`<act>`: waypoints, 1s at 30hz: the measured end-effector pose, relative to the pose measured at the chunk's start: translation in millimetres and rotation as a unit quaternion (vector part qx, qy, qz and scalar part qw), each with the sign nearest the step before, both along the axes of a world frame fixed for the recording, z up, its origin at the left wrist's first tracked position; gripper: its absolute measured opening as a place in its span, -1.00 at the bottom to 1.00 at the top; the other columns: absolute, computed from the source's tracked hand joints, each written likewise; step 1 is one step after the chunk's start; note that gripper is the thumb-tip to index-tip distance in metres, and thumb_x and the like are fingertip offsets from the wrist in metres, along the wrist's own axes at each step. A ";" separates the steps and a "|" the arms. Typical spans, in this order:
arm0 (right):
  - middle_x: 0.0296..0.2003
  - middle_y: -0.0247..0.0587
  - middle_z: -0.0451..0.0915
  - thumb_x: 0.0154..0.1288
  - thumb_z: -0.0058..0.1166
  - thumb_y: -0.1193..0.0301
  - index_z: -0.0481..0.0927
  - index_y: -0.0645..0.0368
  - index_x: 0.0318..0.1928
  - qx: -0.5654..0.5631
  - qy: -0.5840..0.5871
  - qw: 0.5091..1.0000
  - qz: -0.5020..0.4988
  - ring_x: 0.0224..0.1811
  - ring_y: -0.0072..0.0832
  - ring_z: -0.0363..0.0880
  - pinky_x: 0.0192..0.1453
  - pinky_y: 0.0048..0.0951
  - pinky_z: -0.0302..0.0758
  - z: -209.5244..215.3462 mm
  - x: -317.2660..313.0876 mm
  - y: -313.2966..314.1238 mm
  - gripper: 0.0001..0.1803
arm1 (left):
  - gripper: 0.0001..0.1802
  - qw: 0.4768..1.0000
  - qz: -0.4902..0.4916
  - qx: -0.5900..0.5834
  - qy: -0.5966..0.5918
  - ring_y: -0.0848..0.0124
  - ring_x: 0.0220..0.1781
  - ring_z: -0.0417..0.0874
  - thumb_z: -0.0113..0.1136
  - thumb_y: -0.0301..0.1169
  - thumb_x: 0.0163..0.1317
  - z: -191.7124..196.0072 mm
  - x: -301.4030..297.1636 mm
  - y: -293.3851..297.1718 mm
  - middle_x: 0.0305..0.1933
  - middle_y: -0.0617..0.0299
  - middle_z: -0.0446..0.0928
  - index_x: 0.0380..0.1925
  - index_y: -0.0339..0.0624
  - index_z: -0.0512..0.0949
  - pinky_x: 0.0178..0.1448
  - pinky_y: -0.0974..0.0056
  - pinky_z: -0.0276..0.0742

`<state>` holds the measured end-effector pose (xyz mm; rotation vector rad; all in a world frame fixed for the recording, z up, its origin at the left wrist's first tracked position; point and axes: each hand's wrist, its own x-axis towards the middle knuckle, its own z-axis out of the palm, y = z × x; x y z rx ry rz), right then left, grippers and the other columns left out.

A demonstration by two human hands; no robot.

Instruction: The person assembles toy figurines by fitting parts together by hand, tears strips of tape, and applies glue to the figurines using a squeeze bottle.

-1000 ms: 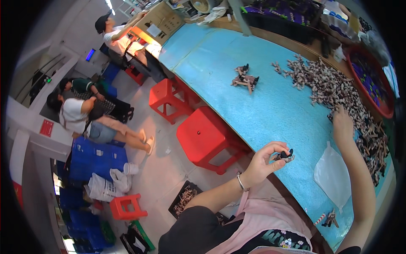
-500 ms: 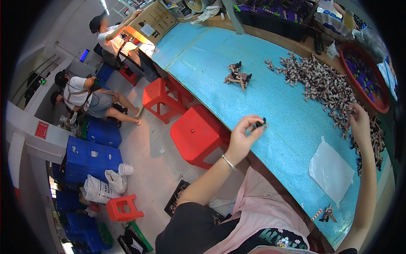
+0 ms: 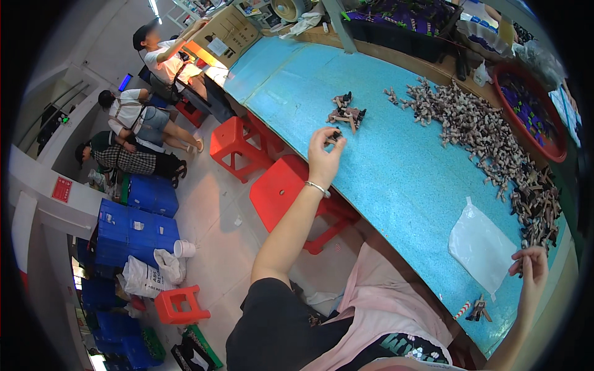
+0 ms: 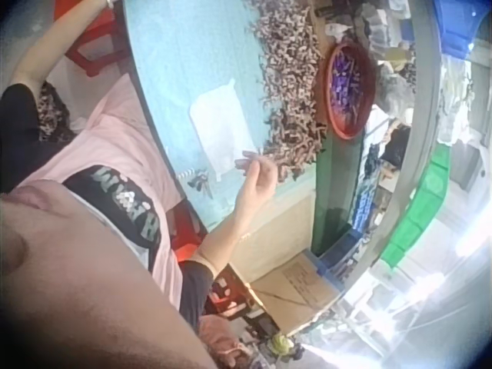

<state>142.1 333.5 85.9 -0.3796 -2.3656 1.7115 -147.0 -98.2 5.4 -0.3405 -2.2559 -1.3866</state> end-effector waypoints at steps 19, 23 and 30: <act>-0.36 -0.25 0.51 0.36 -0.16 0.60 0.41 0.29 -0.07 -0.167 0.041 0.980 0.096 -0.41 -0.66 0.43 -0.33 -0.63 0.41 -96.4 11.1 -168.5 -0.83 | -0.70 0.987 0.127 0.101 0.021 0.36 -0.24 0.51 0.30 -0.28 0.15 32.4 -94.0 -15.2 -0.20 0.13 0.45 -0.27 -0.29 0.55 -0.10 0.30 0.47; -0.35 -0.23 0.52 0.37 -0.16 0.59 0.40 0.28 -0.05 -0.191 0.040 0.976 0.096 -0.40 -0.65 0.45 -0.31 -0.63 0.42 -101.2 12.7 -166.8 -0.83 | -0.73 0.990 0.131 0.046 0.018 0.34 -0.23 0.54 0.31 -0.32 0.12 24.4 -87.5 -6.6 -0.20 0.13 0.46 -0.29 -0.28 0.54 -0.08 0.29 0.49; -0.37 -0.23 0.51 0.35 -0.14 0.62 0.39 0.29 -0.08 -0.153 0.042 0.980 0.119 -0.41 -0.63 0.44 -0.30 -0.62 0.40 -97.7 12.1 -164.5 -0.84 | -0.79 0.995 0.091 0.007 0.036 0.37 -0.23 0.55 0.29 -0.38 0.12 18.6 -74.6 25.1 -0.23 0.17 0.49 -0.29 -0.26 0.58 -0.09 0.31 0.48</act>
